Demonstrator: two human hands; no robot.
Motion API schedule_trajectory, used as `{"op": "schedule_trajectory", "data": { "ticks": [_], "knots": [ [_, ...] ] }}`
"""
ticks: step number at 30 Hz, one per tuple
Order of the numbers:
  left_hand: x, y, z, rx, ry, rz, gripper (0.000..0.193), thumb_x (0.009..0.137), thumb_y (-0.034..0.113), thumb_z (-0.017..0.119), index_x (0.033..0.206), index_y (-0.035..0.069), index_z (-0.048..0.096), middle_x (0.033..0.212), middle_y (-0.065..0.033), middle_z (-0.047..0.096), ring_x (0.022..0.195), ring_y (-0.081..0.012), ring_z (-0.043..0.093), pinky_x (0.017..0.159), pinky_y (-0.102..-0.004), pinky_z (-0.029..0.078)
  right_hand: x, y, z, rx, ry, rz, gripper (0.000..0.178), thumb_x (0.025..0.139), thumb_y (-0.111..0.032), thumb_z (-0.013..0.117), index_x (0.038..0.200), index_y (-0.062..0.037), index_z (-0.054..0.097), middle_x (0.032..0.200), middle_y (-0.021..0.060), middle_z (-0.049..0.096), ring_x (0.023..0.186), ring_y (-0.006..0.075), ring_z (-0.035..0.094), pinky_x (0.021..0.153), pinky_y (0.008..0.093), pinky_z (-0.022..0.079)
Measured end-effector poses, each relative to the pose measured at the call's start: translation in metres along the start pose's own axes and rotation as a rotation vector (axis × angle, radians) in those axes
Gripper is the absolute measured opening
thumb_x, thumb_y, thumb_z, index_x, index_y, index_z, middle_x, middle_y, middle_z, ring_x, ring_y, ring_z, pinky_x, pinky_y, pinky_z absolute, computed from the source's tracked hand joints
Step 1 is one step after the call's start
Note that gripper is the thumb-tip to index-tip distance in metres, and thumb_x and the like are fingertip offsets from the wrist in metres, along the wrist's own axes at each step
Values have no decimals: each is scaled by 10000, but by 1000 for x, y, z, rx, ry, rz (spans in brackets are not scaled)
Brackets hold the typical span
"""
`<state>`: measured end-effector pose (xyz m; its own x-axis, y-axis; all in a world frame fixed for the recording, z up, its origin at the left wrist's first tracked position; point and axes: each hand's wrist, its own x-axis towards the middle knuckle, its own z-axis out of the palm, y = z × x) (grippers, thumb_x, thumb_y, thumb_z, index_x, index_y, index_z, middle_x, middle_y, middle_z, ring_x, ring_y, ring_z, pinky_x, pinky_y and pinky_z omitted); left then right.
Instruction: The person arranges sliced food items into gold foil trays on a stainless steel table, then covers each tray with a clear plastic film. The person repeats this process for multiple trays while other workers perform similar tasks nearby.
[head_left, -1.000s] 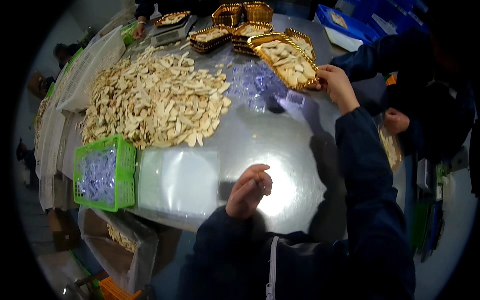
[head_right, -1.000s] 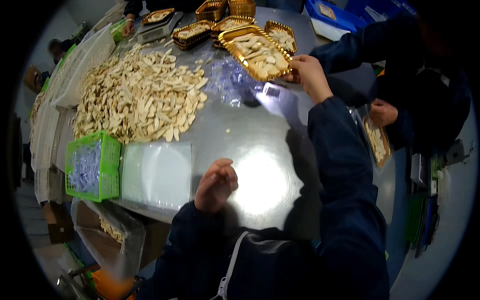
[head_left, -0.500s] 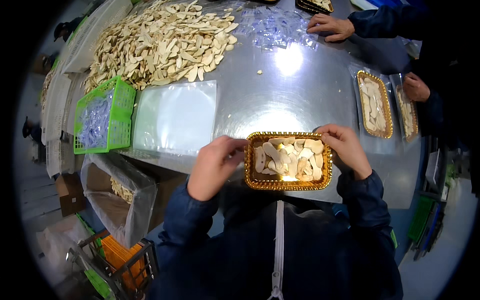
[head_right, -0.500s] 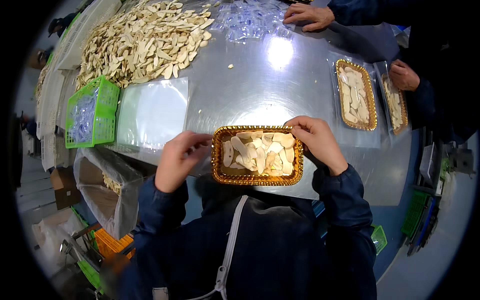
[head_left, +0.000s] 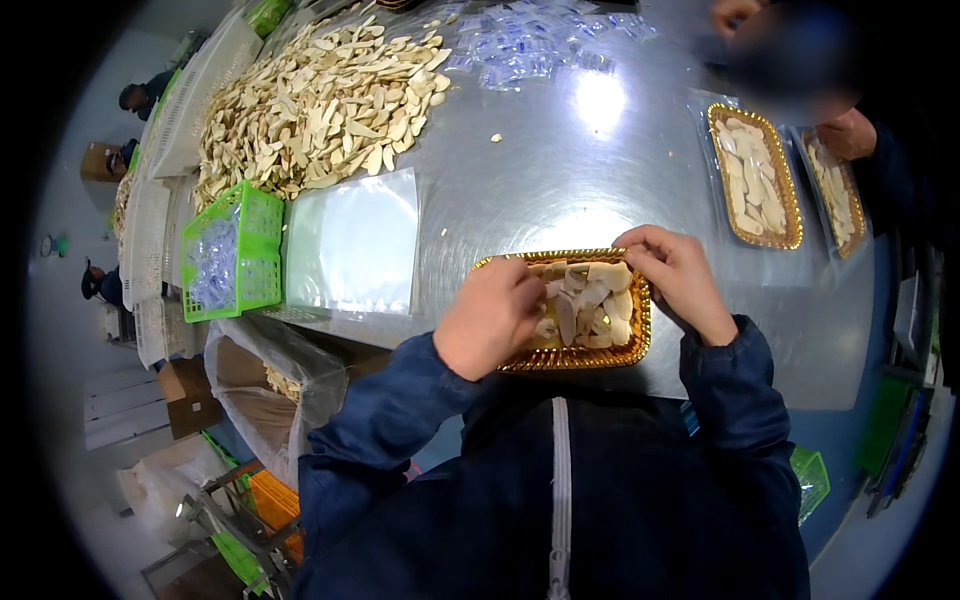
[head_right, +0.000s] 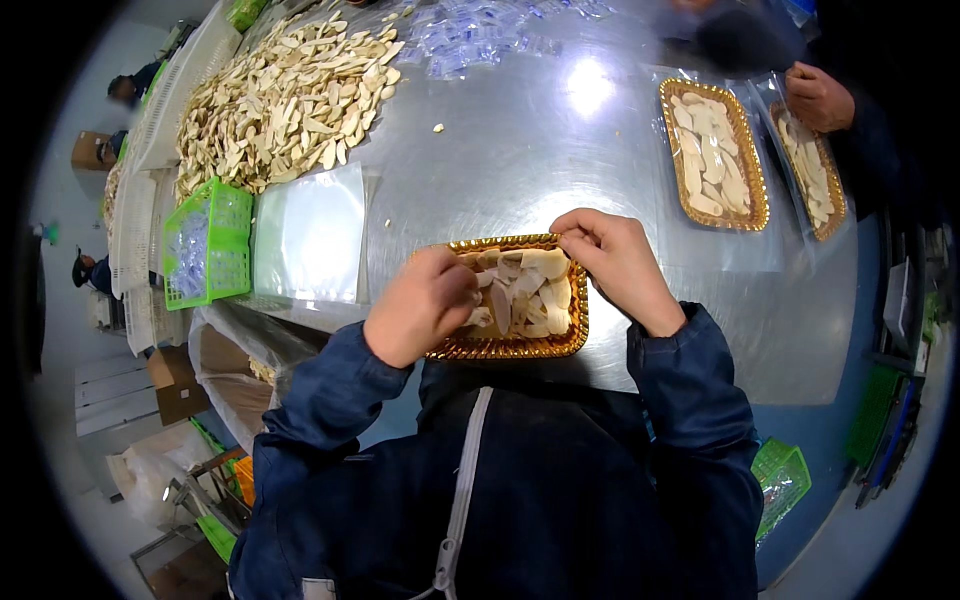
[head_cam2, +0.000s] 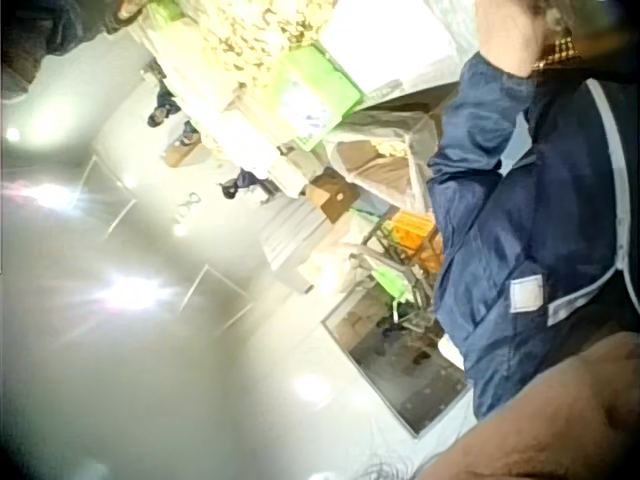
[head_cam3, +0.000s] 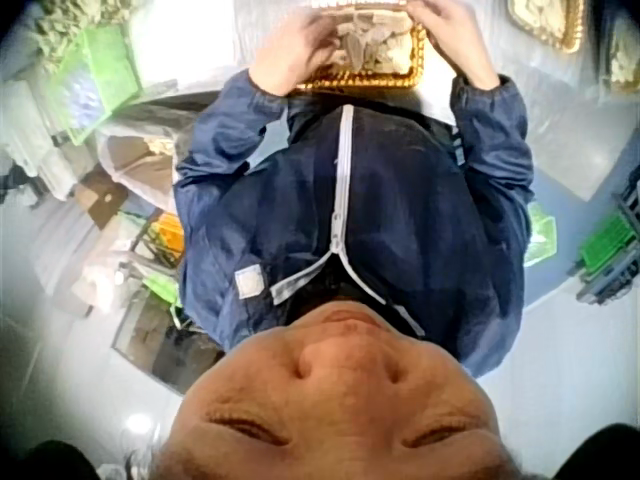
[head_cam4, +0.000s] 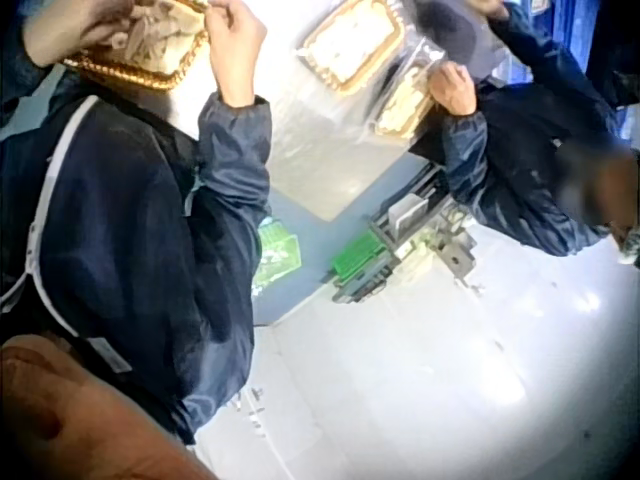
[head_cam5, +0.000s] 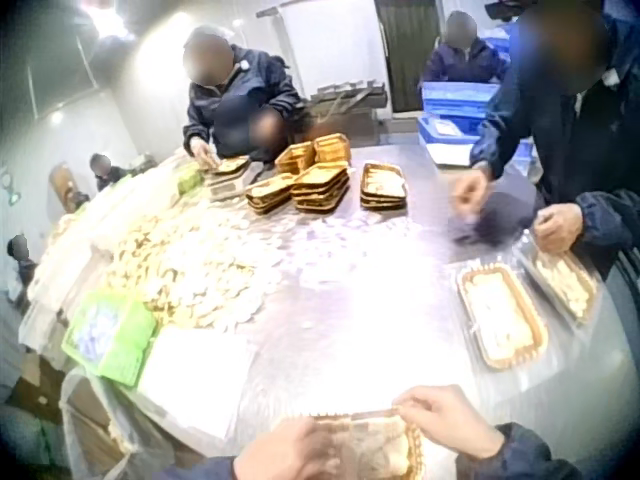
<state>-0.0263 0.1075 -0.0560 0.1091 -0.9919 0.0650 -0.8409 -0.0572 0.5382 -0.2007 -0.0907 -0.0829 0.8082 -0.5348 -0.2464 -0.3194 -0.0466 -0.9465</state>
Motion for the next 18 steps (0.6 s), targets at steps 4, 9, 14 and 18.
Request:
{"op": "schedule_trajectory", "data": {
  "ticks": [4,9,14,18],
  "knots": [
    [-13,-5,-22,-130,58,-164,107,811,31,655,913,9,634,902,-131,576,868,-324,586,759,-361,485,1,5,-2,0,-8,-25,163,894,-69,615,1010,30,675,744,27,663,665,64,563,622,228,459],
    [-27,-10,-32,-166,27,-286,213,762,7,716,962,15,642,900,-103,570,854,-295,581,751,-352,477,0,-2,-4,1,-24,34,164,894,-67,610,1008,31,673,739,34,662,653,69,558,608,231,452],
    [-19,17,-14,73,-19,-29,352,702,95,781,1022,68,637,963,-82,538,944,-310,524,819,-403,434,2,3,-2,29,-4,-36,162,893,-68,602,1000,31,673,723,23,650,615,58,536,559,229,431],
    [-3,26,-1,96,10,51,355,701,148,793,1013,68,644,928,-87,543,908,-299,534,780,-392,429,0,2,-2,47,-3,-33,158,915,-78,588,1011,18,668,710,-21,607,544,23,473,466,197,363]
  ]
}}
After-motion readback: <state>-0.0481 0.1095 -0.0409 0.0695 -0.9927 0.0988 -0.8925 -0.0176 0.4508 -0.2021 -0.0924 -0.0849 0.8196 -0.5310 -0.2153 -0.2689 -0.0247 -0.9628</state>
